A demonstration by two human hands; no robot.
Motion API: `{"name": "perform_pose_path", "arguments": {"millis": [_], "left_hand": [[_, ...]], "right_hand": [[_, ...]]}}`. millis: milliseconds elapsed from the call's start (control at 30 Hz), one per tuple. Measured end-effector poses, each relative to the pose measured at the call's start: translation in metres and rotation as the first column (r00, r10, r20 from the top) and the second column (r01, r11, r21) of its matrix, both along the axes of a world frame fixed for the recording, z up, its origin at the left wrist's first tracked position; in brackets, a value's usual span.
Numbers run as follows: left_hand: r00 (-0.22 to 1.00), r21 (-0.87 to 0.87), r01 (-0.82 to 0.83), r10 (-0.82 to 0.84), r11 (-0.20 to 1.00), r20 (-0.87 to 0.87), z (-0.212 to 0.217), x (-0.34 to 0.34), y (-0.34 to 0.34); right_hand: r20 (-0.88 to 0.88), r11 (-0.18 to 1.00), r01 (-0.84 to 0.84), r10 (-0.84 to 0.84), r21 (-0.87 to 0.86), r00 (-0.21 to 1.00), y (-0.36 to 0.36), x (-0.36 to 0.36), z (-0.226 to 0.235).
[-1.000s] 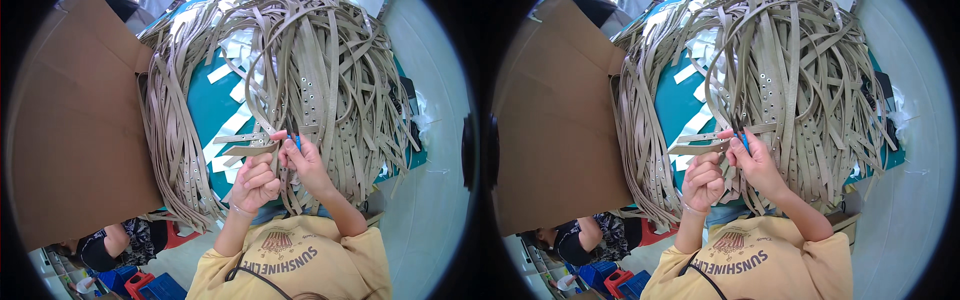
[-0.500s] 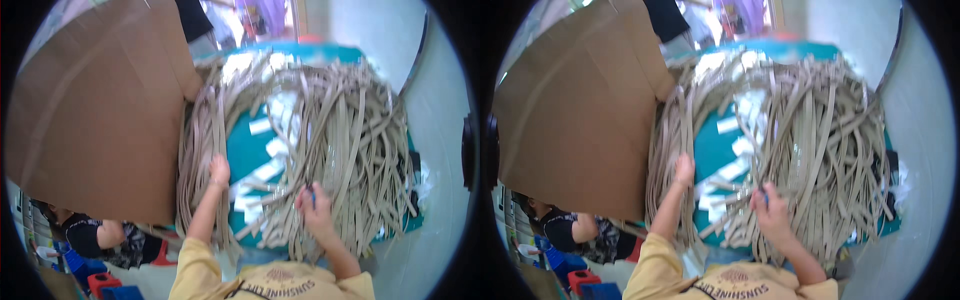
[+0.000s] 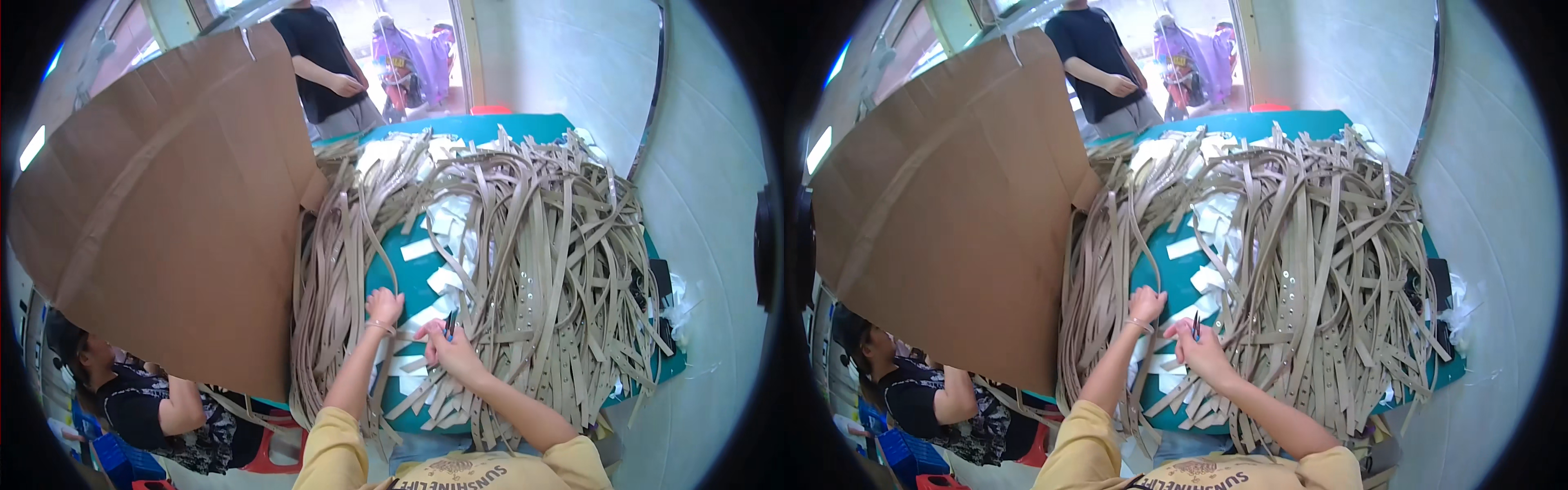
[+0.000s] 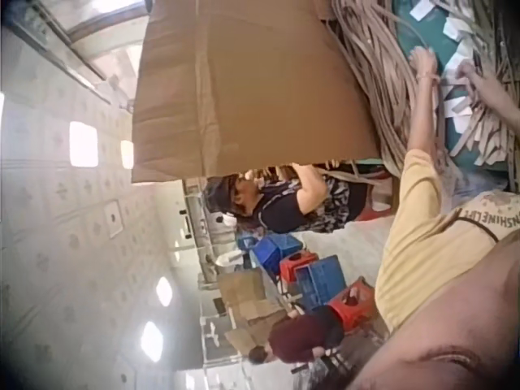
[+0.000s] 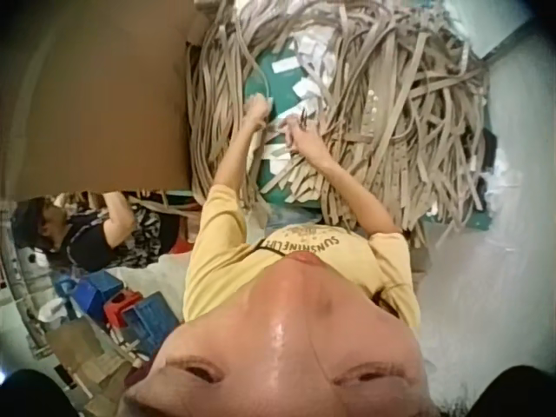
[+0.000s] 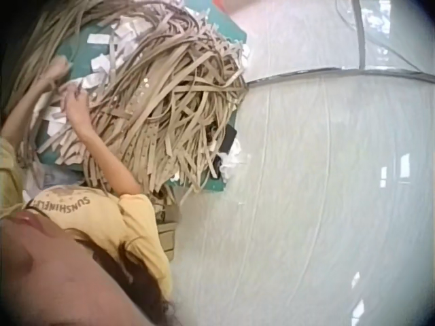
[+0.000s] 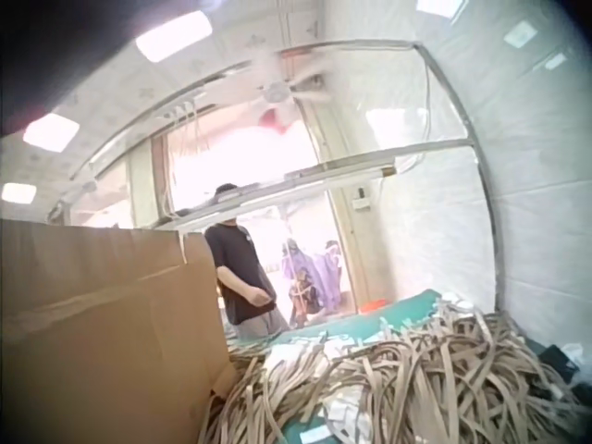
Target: The person picks up straps one at a time from a pile on a table and trims loose threads from them using thread snips.
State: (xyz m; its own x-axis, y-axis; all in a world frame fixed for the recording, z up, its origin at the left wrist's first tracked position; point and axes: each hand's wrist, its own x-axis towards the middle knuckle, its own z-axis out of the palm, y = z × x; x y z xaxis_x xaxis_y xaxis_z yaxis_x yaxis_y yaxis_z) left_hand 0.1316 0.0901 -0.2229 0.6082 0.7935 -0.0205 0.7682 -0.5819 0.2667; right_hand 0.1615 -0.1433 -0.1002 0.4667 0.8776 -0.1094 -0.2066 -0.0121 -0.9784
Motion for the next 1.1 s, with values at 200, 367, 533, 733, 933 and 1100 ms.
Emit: {"name": "perform_pose_path", "arguments": {"millis": [200,367,533,733,933,1100], "left_hand": [[0.745,-0.254,0.377,-0.129,0.891,0.655,0.083,-0.013,-0.098],[0.768,-0.652,0.527,0.024,0.546,0.64,0.13,-0.078,-0.181],[0.712,-0.694,0.693,0.335,-0.194,0.617,0.072,-0.129,-0.21],[0.907,-0.902,0.406,0.18,-0.144,0.38,0.109,-0.134,-0.261],[0.566,-0.558,0.793,-0.632,0.243,0.529,0.138,-0.1,-0.224],[0.532,-0.268,0.8,-0.43,0.536,0.73,0.241,-0.021,-0.206]], "right_hand": [[0.425,0.983,0.141,-0.077,-0.122,0.902,0.011,0.056,-0.032],[-0.238,0.965,-0.236,0.258,0.117,0.936,0.015,0.056,0.028],[-0.232,0.977,0.111,-0.067,0.182,0.97,0.019,0.098,0.059],[-0.004,0.957,0.248,-0.251,0.15,0.968,0.01,0.109,0.078],[0.064,0.976,0.138,-0.151,0.167,0.987,-0.008,0.104,0.085],[0.82,0.933,0.359,-0.188,-0.023,0.541,-0.007,0.165,0.036]]}}
